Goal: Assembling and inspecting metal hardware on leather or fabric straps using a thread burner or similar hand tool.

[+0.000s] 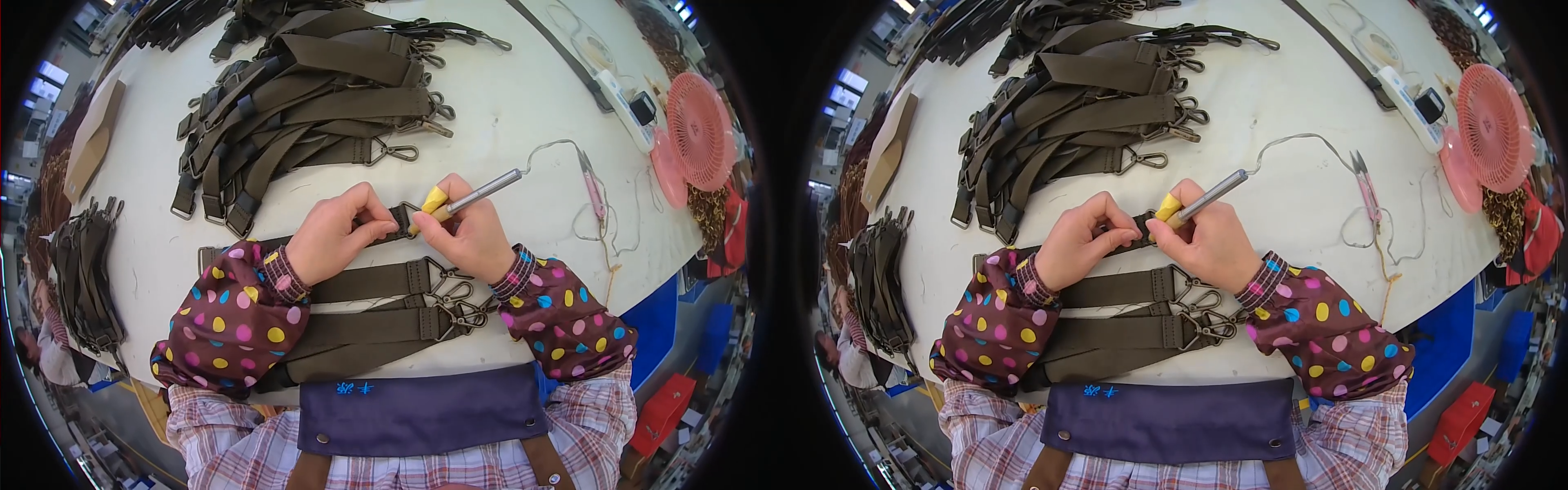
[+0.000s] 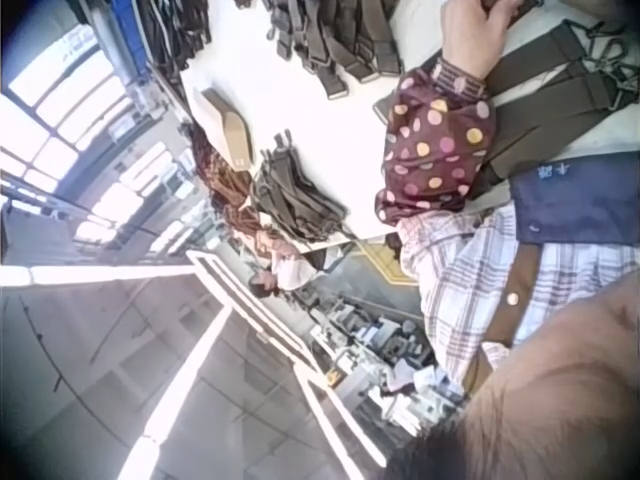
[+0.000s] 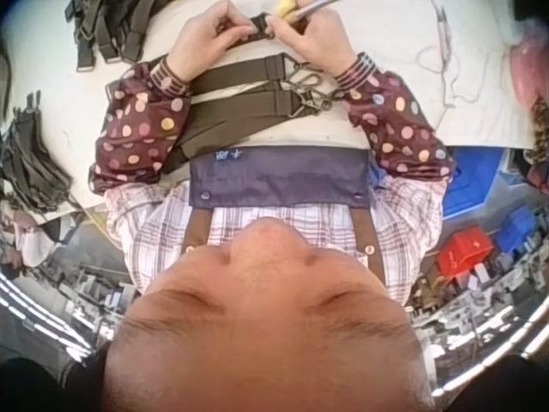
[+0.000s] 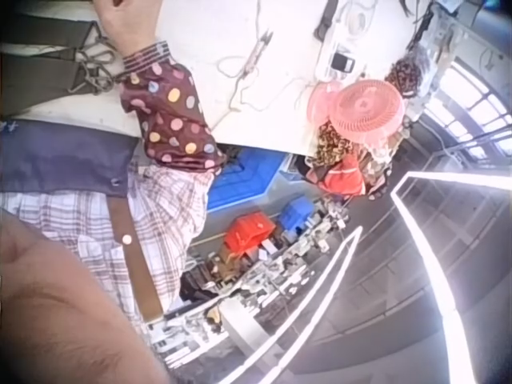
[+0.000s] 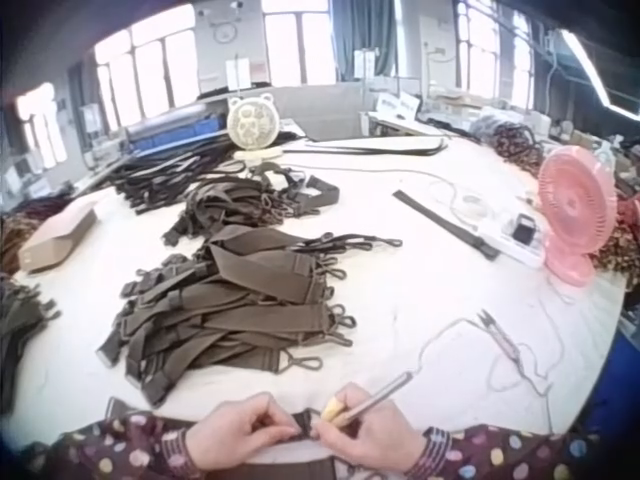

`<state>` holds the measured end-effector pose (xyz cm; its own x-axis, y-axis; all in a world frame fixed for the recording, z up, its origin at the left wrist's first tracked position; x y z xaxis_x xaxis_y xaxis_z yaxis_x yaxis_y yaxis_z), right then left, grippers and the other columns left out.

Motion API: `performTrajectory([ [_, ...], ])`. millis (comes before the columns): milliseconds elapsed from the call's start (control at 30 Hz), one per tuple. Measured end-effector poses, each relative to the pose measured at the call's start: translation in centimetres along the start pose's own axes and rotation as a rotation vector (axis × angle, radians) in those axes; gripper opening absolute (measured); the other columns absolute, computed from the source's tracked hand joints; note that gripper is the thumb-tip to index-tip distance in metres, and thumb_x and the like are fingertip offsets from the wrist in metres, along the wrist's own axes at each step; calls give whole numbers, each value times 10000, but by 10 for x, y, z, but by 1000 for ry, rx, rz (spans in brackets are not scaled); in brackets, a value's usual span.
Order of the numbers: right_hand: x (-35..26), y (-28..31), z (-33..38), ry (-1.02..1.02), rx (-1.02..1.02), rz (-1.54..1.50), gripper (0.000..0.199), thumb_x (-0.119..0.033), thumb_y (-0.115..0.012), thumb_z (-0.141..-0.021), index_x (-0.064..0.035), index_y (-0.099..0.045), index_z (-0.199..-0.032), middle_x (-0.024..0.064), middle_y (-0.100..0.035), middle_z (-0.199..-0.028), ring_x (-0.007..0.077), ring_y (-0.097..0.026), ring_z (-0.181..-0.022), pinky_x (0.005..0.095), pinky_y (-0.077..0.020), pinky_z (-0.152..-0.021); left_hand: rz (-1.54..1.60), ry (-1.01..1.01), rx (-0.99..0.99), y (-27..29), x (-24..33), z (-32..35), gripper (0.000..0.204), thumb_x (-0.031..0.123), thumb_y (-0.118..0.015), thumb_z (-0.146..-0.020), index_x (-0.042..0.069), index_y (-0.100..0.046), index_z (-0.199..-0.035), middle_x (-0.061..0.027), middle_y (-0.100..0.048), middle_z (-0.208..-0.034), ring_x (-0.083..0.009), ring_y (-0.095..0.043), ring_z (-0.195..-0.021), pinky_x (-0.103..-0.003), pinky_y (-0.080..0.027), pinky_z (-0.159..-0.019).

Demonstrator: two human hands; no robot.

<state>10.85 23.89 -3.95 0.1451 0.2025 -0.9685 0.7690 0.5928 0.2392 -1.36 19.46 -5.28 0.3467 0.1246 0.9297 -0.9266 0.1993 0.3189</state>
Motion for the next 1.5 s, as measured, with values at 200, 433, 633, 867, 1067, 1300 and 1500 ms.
performTrajectory([
  [200,0,-1,0,21,4,42,247,-147,-655,-823,-38,-437,-862,31,-530,-611,80,-476,-498,235,-379,-467,8,5,-5,-1,-3,-1,76,37,-588,-879,-5,-527,-897,-55,-634,-860,-76,-577,-766,-213,-474,-691],
  [433,-1,-1,0,14,3,68,253,-161,-653,-824,-37,-435,-858,42,-533,-604,103,-488,-488,246,-386,-467,6,15,-8,-1,-3,-1,74,37,-587,-879,-2,-526,-891,-55,-637,-857,-77,-579,-768,-213,-474,-691],
  [633,-3,-1,1,18,-3,108,250,-174,-649,-829,-36,-444,-870,41,-539,-601,103,-492,-489,245,-386,-470,24,-1,-6,0,-4,0,81,36,-595,-874,2,-522,-885,-52,-627,-851,-73,-572,-758,-212,-471,-679],
  [867,-6,2,-3,35,40,-53,224,-134,-648,-827,-38,-451,-869,14,-569,-642,51,-482,-524,214,-381,-481,-344,-128,-370,6,27,3,173,87,-644,-816,36,-535,-941,-81,-588,-836,-219,-589,-759,-318,-473,-670],
  [1067,-4,-3,-7,27,-1,-58,214,-126,-642,-825,-38,-451,-862,12,-561,-643,46,-481,-526,211,-379,-479,-449,-310,-396,-9,35,-14,180,111,-636,-817,109,-558,-979,-80,-524,-924,-260,-566,-829,-349,-466,-698],
  [1300,0,-5,-5,27,1,-32,215,-130,-644,-823,-40,-451,-855,10,-552,-639,52,-480,-517,213,-378,-470,-429,-463,-487,-18,33,-25,105,142,-634,-820,114,-571,-899,-79,-504,-909,-283,-575,-808,-373,-470,-690],
  [1500,-2,-6,-4,31,-12,-4,227,-141,-647,-826,-40,-446,-853,12,-552,-639,55,-483,-516,217,-384,-471,-522,-436,-422,-19,30,-26,93,192,-606,-841,127,-558,-886,-63,-502,-904,-269,-575,-806,-368,-470,-676],
])
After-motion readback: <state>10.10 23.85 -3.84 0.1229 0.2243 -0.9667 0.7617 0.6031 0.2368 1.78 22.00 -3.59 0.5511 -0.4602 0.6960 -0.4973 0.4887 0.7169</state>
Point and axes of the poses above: each hand's wrist, its own z-axis away from the middle knuckle, its own y-axis out of the back of the hand, x = y × z, the point moved 10 cm from there along -z, towards the middle knuckle
